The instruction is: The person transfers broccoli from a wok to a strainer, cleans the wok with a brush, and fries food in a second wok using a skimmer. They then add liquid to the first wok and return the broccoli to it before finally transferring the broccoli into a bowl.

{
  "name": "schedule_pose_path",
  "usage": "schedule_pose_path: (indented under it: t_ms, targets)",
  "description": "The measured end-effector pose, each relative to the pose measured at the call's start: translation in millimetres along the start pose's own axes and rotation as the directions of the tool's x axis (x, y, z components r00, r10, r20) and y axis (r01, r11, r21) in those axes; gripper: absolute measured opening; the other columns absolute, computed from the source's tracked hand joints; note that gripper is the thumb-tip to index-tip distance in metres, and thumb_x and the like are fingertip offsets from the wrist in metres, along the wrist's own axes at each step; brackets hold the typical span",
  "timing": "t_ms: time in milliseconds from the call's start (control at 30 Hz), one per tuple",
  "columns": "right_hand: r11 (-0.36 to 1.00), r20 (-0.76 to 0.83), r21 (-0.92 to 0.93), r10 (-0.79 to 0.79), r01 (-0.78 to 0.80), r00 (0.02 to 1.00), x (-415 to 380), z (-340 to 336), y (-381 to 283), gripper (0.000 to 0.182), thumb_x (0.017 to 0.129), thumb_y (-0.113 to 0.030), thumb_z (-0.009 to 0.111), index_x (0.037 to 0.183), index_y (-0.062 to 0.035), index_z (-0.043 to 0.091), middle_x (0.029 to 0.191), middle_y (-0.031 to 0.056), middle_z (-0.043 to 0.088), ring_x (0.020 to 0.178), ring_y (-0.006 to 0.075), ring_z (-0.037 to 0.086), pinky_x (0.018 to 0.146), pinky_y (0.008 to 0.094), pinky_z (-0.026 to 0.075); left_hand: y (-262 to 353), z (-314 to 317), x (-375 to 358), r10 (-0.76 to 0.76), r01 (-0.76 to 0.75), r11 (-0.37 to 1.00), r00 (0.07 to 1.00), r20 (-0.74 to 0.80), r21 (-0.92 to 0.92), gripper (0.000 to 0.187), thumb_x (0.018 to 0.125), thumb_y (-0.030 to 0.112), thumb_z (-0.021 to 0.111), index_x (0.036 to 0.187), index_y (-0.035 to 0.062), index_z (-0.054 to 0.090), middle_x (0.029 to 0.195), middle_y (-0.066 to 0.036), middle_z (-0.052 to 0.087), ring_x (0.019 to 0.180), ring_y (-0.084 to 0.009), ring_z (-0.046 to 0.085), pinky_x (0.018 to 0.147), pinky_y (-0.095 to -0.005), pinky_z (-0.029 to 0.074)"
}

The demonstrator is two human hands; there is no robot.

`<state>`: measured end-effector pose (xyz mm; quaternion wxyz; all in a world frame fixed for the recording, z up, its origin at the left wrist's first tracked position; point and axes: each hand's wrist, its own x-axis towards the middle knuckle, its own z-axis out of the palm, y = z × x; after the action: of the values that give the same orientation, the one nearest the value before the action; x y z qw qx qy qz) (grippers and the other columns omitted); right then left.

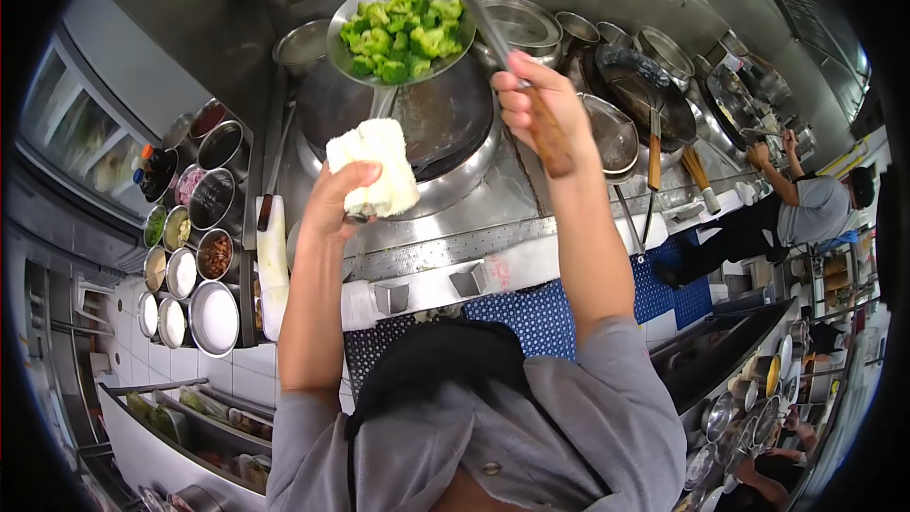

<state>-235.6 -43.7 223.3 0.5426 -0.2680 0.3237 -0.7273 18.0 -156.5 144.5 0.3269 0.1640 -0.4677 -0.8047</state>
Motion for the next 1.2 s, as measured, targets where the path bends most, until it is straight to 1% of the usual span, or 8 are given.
schedule_pose_path:
  t_ms: [300,433,533,667,733,867,1000,1200]
  targets:
    - [0.982,-0.147,-0.188,-0.003,-0.025,0.989,-22.1,1.2,-0.1,0.015,0.096,-0.014,0.057,0.107,-0.0078,0.048,0.076,0.0064,0.057,0.050,0.0088,0.054,0.036,0.0224,0.044,-25.2,-21.2,-1.6,-0.241,0.233,0.968,0.966,-0.093,-0.094,0.050,0.075,0.026,0.073,0.112,-0.0043,0.057,0.084,-0.012,0.066,0.058,-0.0170,0.065,0.034,-0.0245,0.047]
    - [0.985,0.038,0.166,0.041,-0.047,0.998,-31.7,-8.3,-6.1,0.022,0.099,-0.015,0.051,0.115,-0.0005,0.052,0.081,0.0066,0.056,0.052,0.0087,0.052,0.038,0.0215,0.044,-26.1,-17.4,-9.8,-0.241,0.236,0.970,0.967,-0.080,-0.060,0.051,0.073,0.021,0.074,0.115,-0.0007,0.055,0.086,-0.011,0.066,0.060,-0.0168,0.064,0.036,-0.0264,0.046]
    - [0.949,0.055,0.281,0.132,-0.142,0.990,-20.5,-26.0,10.7,0.016,0.094,-0.018,0.061,0.096,-0.0124,0.046,0.077,0.0046,0.060,0.051,0.0076,0.052,0.040,0.0218,0.043,-33.1,-18.0,-13.5,-0.127,0.124,0.991,0.991,-0.052,-0.052,0.051,0.073,0.021,0.074,0.115,-0.0016,0.055,0.087,-0.011,0.066,0.060,-0.0169,0.065,0.037,-0.0268,0.047]
    - [0.992,-0.259,-0.114,0.029,-0.060,0.966,-24.6,-27.3,32.6,0.041,0.093,-0.015,0.062,0.130,-0.0033,0.049,0.072,0.0024,0.058,0.049,0.0085,0.053,0.040,0.0230,0.043,-36.2,-42.0,-13.4,-0.170,0.163,0.981,0.983,-0.063,-0.102,0.052,0.073,0.020,0.074,0.117,-0.0022,0.056,0.087,-0.011,0.067,0.060,-0.0173,0.065,0.038,-0.0270,0.048]
    - [0.945,-0.256,-0.327,-0.080,-0.009,0.963,-42.9,-23.4,35.4,0.046,0.092,-0.011,0.062,0.135,-0.0016,0.048,0.071,0.0025,0.058,0.048,0.0085,0.052,0.039,0.0232,0.042,-37.9,-48.1,-23.5,-0.138,0.127,0.982,0.987,-0.077,-0.137,0.053,0.074,0.020,0.074,0.118,-0.0025,0.055,0.086,-0.011,0.067,0.059,-0.0175,0.065,0.037,-0.0269,0.048]
    - [0.741,-0.320,-0.671,-0.315,0.022,0.894,-83.3,-48.9,72.0,0.056,0.090,-0.004,0.061,0.143,-0.0002,0.043,0.068,0.0023,0.057,0.044,0.0077,0.050,0.039,0.0227,0.041,-43.6,-93.9,-65.8,-0.061,0.040,0.987,0.989,-0.132,-0.155,0.065,0.073,0.018,0.073,0.127,-0.0073,0.049,0.107,-0.018,0.065,0.092,-0.0267,0.068,0.079,-0.0377,0.058]
    - [0.668,-0.402,-0.744,-0.399,-0.039,0.824,-131.6,-92.1,130.2,0.062,0.088,0.000,0.060,0.146,-0.0020,0.039,0.075,0.0014,0.061,0.047,0.0048,0.048,0.041,0.0225,0.041,-29.6,-135.5,-138.2,-0.062,0.077,0.995,0.972,-0.225,0.058,0.085,0.062,0.019,0.077,0.134,-0.0078,0.041,0.123,-0.021,0.058,0.113,-0.0336,0.059,0.095,-0.0422,0.051]
    - [0.590,-0.599,-0.744,-0.381,-0.313,0.705,-189.7,-135.3,203.8,0.060,0.087,-0.001,0.061,0.144,-0.0008,0.042,0.078,0.0049,0.066,0.048,0.0070,0.052,0.043,0.0245,0.045,-19.6,-154.8,-234.8,-0.128,0.183,0.978,0.906,-0.404,0.102,0.086,0.053,0.027,0.084,0.126,-0.0027,0.049,0.112,-0.013,0.061,0.099,-0.0242,0.061,0.087,-0.0353,0.051]
